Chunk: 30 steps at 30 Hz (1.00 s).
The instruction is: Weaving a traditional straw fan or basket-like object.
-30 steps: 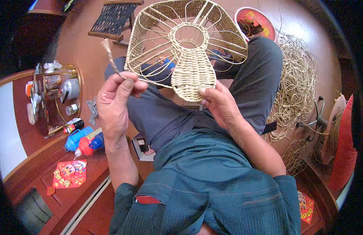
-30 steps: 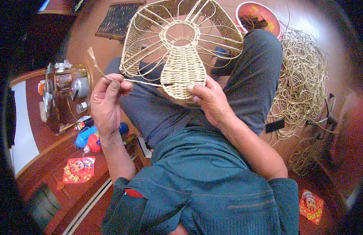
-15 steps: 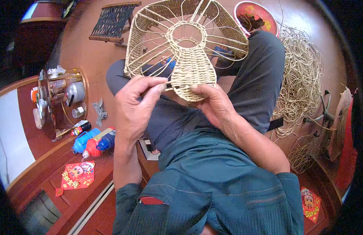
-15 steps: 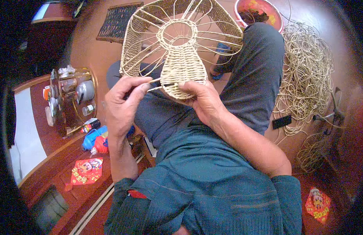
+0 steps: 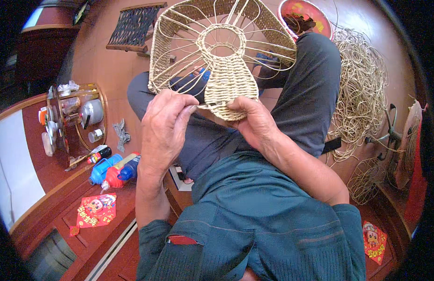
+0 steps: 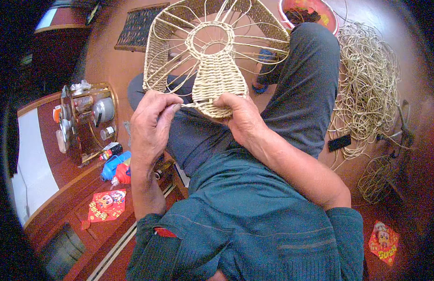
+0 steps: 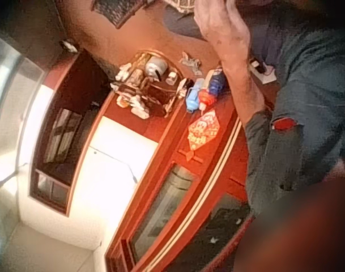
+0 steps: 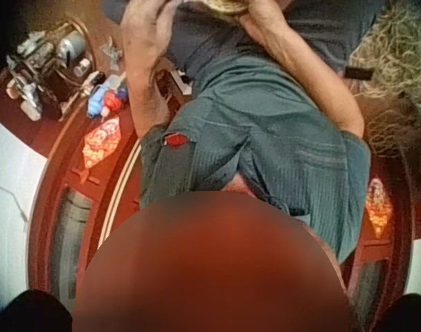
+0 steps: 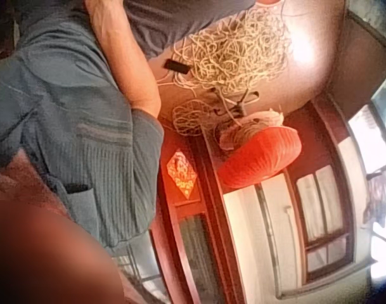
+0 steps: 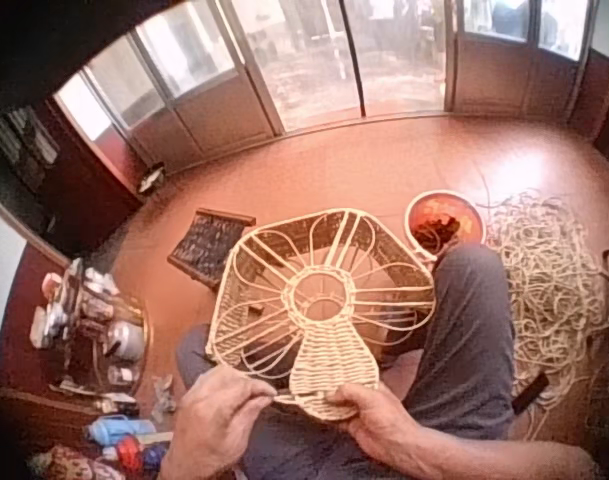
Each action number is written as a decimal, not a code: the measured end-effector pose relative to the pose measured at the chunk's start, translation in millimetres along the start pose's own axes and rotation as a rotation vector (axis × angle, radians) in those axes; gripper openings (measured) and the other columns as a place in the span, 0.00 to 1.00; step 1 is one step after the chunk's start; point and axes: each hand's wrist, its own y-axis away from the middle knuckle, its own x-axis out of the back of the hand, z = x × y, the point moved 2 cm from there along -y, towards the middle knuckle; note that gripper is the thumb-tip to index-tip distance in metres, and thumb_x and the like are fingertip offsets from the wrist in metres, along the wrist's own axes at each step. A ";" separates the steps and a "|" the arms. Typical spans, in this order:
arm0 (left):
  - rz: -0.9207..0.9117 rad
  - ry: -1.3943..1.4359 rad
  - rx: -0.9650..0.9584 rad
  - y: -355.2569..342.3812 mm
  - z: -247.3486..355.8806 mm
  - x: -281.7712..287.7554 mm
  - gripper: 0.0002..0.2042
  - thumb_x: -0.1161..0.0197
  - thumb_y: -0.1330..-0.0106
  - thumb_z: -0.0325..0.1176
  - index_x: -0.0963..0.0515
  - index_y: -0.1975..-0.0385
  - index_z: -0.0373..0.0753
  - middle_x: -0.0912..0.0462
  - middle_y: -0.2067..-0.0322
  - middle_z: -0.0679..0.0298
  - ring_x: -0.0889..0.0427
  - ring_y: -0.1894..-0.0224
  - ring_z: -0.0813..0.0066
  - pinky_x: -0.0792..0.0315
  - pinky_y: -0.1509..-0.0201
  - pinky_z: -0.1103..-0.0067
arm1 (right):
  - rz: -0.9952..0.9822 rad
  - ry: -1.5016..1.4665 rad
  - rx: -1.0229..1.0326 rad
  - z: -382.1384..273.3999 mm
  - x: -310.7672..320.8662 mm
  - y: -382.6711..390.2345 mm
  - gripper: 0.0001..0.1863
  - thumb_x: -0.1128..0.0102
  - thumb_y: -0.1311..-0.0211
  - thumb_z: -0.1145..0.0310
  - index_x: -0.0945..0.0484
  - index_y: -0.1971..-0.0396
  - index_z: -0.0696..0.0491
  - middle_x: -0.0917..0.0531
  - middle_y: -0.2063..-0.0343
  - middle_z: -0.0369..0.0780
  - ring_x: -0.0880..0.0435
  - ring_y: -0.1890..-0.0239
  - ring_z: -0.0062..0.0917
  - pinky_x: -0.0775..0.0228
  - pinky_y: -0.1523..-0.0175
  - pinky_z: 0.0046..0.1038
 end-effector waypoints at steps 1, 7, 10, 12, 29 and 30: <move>-0.003 -0.090 -0.049 -0.9 0.0 0.6 0.05 0.31 0.34 0.23 0.14 0.60 0.37 0.16 0.64 0.60 0.16 0.60 0.64 0.25 0.54 0.72 | 0.006 0.012 -0.028 -1.9 -1.9 2.0 0.31 0.41 0.44 0.80 0.27 0.36 0.59 0.14 0.47 0.43 0.11 0.49 0.32 0.14 0.44 0.40; -0.001 -0.299 -0.148 -7.9 2.2 -2.1 0.05 0.31 0.34 0.27 0.16 0.60 0.42 0.18 0.63 0.61 0.18 0.57 0.58 0.28 0.52 0.67 | -0.010 0.015 -0.056 -1.9 0.1 1.9 0.29 0.39 0.44 0.77 0.24 0.39 0.59 0.14 0.47 0.42 0.12 0.48 0.32 0.16 0.42 0.41; 0.021 -0.395 -0.198 -10.2 3.6 -4.1 0.05 0.31 0.33 0.28 0.17 0.60 0.43 0.18 0.63 0.62 0.18 0.57 0.59 0.29 0.52 0.67 | -0.009 0.018 -0.063 -0.7 1.2 0.9 0.28 0.38 0.43 0.77 0.23 0.39 0.59 0.14 0.47 0.42 0.12 0.47 0.32 0.17 0.41 0.42; 0.036 -0.446 -0.215 -10.7 6.9 -4.1 0.05 0.32 0.33 0.29 0.17 0.60 0.43 0.18 0.63 0.62 0.18 0.57 0.59 0.28 0.52 0.66 | -0.014 0.011 -0.070 1.6 4.0 -1.1 0.28 0.38 0.43 0.77 0.23 0.39 0.60 0.14 0.47 0.42 0.12 0.47 0.32 0.17 0.40 0.42; 0.034 -0.299 -0.212 -2.6 3.3 -38.9 0.06 0.30 0.35 0.28 0.18 0.60 0.42 0.19 0.63 0.63 0.18 0.58 0.60 0.29 0.50 0.67 | -0.013 0.003 -0.241 -0.5 10.1 12.8 0.21 0.36 0.32 0.70 0.21 0.41 0.55 0.13 0.47 0.41 0.13 0.44 0.30 0.20 0.37 0.43; 0.034 -0.298 -0.212 -1.1 2.0 -41.2 0.06 0.30 0.35 0.28 0.18 0.60 0.42 0.19 0.63 0.63 0.18 0.58 0.60 0.29 0.50 0.67 | -0.011 0.003 -0.241 0.7 12.2 12.5 0.21 0.36 0.32 0.70 0.21 0.41 0.55 0.13 0.47 0.41 0.13 0.44 0.30 0.20 0.37 0.43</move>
